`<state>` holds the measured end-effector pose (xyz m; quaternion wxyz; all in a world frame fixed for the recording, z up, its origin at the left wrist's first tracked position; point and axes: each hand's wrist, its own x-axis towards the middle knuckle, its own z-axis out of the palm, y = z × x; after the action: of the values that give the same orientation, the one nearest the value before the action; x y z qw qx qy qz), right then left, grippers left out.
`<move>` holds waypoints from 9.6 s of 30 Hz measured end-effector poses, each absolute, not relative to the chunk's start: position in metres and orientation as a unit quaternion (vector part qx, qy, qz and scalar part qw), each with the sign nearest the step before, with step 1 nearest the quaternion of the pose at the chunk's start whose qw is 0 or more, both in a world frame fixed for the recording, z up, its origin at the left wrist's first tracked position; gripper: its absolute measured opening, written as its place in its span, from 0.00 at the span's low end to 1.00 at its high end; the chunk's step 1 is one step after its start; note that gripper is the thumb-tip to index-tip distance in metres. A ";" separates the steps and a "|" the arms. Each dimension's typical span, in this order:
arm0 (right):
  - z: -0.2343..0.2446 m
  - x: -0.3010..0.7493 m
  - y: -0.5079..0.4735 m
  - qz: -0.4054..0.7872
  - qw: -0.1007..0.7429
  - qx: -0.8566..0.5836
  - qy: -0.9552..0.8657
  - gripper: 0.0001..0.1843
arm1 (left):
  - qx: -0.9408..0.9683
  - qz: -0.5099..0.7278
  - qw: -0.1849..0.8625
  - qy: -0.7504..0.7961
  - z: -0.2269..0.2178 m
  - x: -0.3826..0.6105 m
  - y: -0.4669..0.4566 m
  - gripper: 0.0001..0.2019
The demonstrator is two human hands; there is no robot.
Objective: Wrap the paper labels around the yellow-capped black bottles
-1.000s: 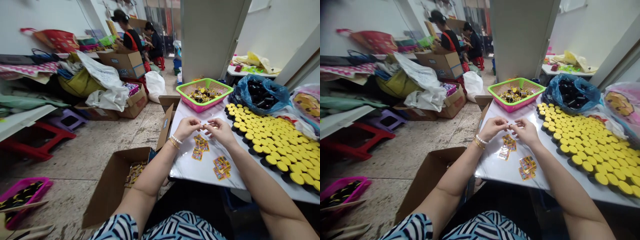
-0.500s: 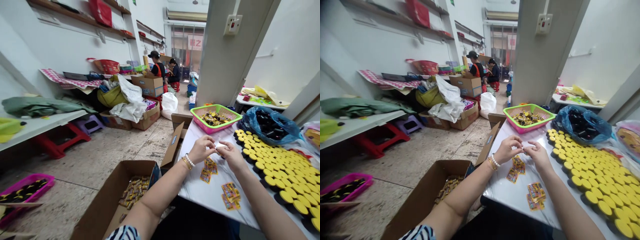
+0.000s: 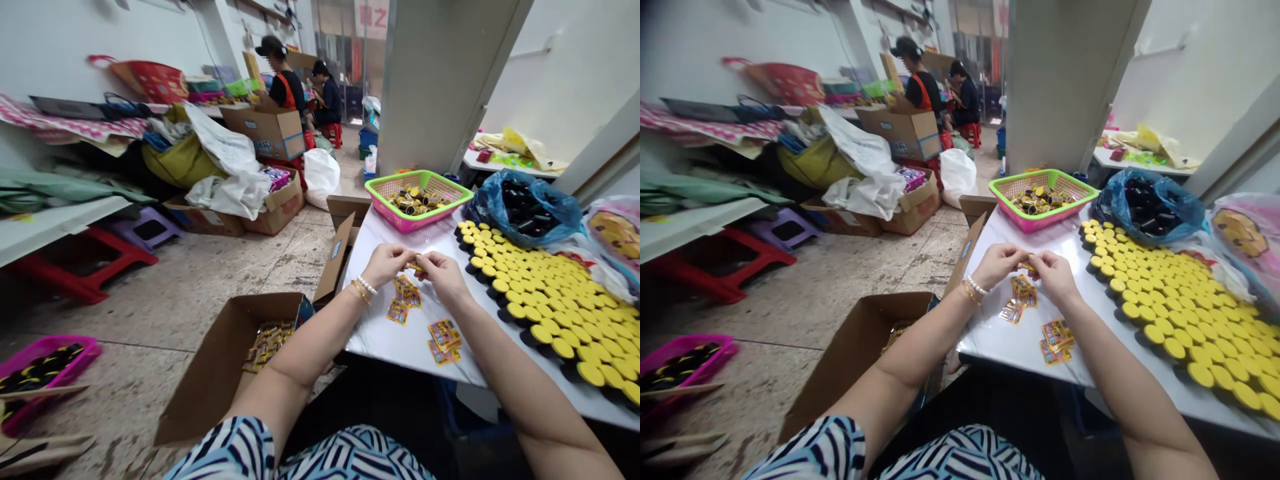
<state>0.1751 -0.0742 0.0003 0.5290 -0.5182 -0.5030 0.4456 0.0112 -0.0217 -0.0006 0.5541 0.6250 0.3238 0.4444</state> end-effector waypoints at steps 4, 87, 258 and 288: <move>0.001 0.173 -0.074 0.407 0.559 -0.526 -0.495 0.21 | 0.602 0.502 0.508 0.357 0.001 0.009 -0.021 0.30; 0.022 0.211 -0.069 0.282 0.612 -0.493 -0.550 0.21 | 0.236 0.338 0.872 0.264 0.012 0.004 -0.004 0.06; 0.035 0.291 -0.067 -0.156 0.037 -0.618 -0.769 0.07 | 0.631 0.404 0.544 0.377 -0.019 -0.010 0.003 0.09; 0.015 0.227 -0.069 0.044 0.377 -0.572 -0.727 0.26 | 0.801 0.244 0.358 0.413 -0.015 -0.012 0.006 0.10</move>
<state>0.2265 -0.0686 0.0154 0.3766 -0.5721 -0.7273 0.0440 -0.0121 0.0065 -0.0152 0.3584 0.8005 0.4135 0.2444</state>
